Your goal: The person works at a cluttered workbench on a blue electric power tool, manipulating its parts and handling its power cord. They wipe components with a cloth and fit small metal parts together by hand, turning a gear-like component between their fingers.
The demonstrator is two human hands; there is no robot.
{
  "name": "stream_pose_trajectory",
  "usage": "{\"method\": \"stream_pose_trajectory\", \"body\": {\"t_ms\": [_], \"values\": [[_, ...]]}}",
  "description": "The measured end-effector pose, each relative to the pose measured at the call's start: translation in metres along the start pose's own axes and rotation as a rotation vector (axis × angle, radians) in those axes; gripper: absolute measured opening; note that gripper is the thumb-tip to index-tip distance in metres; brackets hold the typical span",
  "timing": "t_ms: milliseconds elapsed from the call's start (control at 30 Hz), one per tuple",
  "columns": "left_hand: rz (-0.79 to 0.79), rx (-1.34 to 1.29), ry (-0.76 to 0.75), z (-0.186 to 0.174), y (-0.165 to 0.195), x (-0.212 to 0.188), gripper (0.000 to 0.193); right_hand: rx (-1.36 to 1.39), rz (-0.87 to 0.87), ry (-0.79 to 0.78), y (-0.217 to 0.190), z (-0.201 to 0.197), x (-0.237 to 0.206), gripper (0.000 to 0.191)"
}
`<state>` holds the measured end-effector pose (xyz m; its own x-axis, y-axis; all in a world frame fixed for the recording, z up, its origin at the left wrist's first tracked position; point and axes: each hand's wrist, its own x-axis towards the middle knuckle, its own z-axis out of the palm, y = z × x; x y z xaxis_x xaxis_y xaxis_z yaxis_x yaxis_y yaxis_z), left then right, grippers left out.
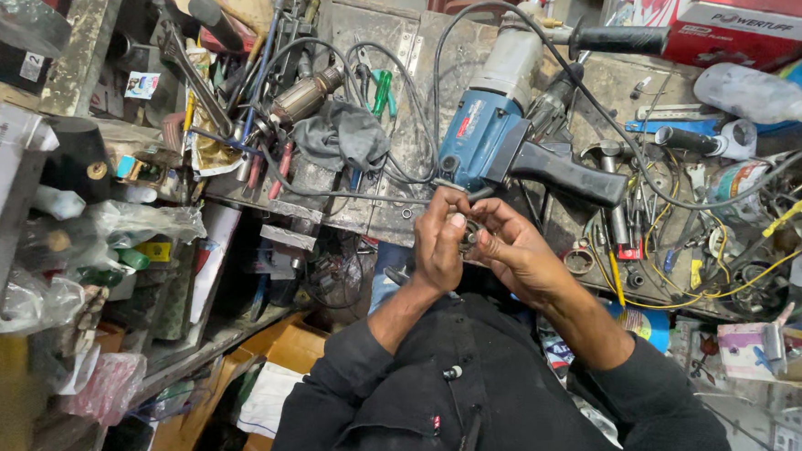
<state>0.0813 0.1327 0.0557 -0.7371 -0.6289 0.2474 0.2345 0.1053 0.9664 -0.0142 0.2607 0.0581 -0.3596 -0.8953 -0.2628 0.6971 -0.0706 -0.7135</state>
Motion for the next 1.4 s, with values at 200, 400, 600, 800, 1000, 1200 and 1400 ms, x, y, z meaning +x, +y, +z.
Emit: {"method": "stream_pose_trajectory", "body": {"t_ms": [200,400,600,800,1000,1200,1400], "values": [[0.014,0.046,0.003,-0.001,0.002,0.005,0.033,0.008,-0.005,0.001,0.005,-0.003,0.002,0.037],[-0.048,0.042,0.031,0.000,0.002,0.008,0.031,-0.105,-0.038,0.042,0.011,-0.013,0.010,0.034],[-0.055,0.052,-0.040,-0.006,-0.002,0.011,0.047,-0.434,-0.169,0.088,-0.007,-0.006,0.012,0.040],[-0.045,0.044,-0.092,-0.011,0.000,0.010,0.062,-1.205,-0.618,0.042,-0.041,0.029,-0.004,0.061],[-0.028,0.116,-0.160,-0.013,0.004,0.010,0.063,-1.349,-0.629,0.027,-0.059,0.045,-0.002,0.046],[-0.022,0.096,-0.140,-0.014,0.000,0.009,0.061,-1.333,-0.675,0.089,-0.059,0.032,-0.010,0.042],[-0.156,-0.054,-0.199,-0.016,0.003,0.008,0.053,-0.776,-0.385,0.133,-0.044,-0.007,-0.016,0.045]]}}
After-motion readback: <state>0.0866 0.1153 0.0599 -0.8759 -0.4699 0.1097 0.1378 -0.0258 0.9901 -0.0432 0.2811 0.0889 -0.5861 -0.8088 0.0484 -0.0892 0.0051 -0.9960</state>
